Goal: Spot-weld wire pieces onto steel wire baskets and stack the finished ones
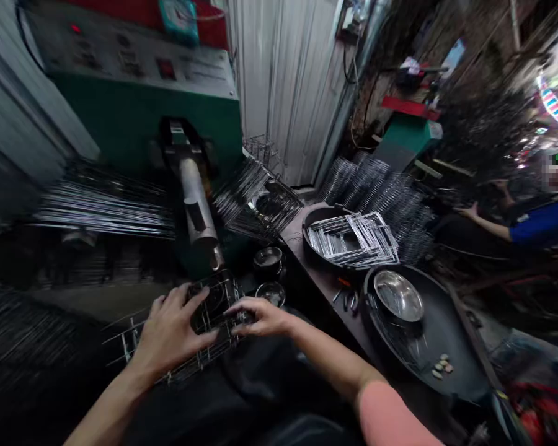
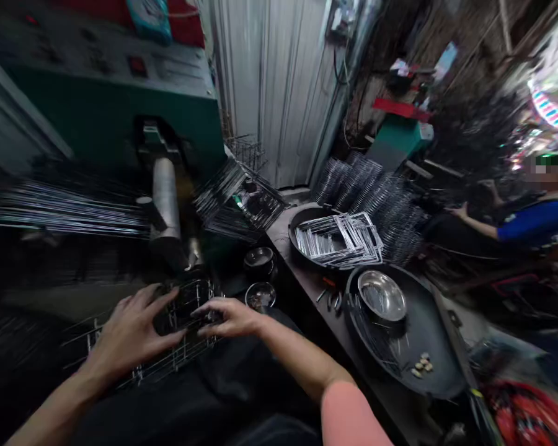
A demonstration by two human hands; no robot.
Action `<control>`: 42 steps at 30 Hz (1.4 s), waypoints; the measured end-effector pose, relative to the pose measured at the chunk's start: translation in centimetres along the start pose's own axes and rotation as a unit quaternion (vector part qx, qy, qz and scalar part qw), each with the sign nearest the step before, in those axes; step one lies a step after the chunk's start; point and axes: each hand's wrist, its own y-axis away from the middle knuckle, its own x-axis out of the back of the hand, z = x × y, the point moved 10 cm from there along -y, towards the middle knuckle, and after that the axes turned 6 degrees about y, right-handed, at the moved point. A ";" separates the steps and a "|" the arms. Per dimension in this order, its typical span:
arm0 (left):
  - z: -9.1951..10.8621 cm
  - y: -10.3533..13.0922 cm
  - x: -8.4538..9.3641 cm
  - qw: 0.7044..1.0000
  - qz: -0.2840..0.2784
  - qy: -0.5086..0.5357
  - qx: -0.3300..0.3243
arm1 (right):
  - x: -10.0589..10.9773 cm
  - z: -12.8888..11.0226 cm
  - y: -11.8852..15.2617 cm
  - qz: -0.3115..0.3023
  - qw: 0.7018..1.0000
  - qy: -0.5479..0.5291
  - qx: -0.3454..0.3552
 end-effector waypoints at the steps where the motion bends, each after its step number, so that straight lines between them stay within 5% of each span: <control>1: -0.1 0.1 -0.1 1.000 0.010 -0.002 -0.004 | 0.0 -0.1 -0.1 0.004 1.000 0.015 0.004; 6: -0.4 0.1 0.1 0.999 0.040 -0.018 -0.022 | 0.1 -0.9 -0.8 0.035 0.996 0.072 0.030; 12: -0.6 -0.6 0.8 0.998 0.012 -0.050 -0.033 | -0.2 -1.0 -1.5 0.068 0.991 0.113 0.014; 29: -1.6 -2.6 1.4 0.997 -0.049 -0.033 0.054 | 1.6 -0.7 -3.9 0.062 0.991 0.115 0.013; 42: -2.3 -3.8 1.3 0.996 -0.058 -0.042 0.060 | 1.9 -0.5 -4.6 0.067 0.982 0.175 -0.013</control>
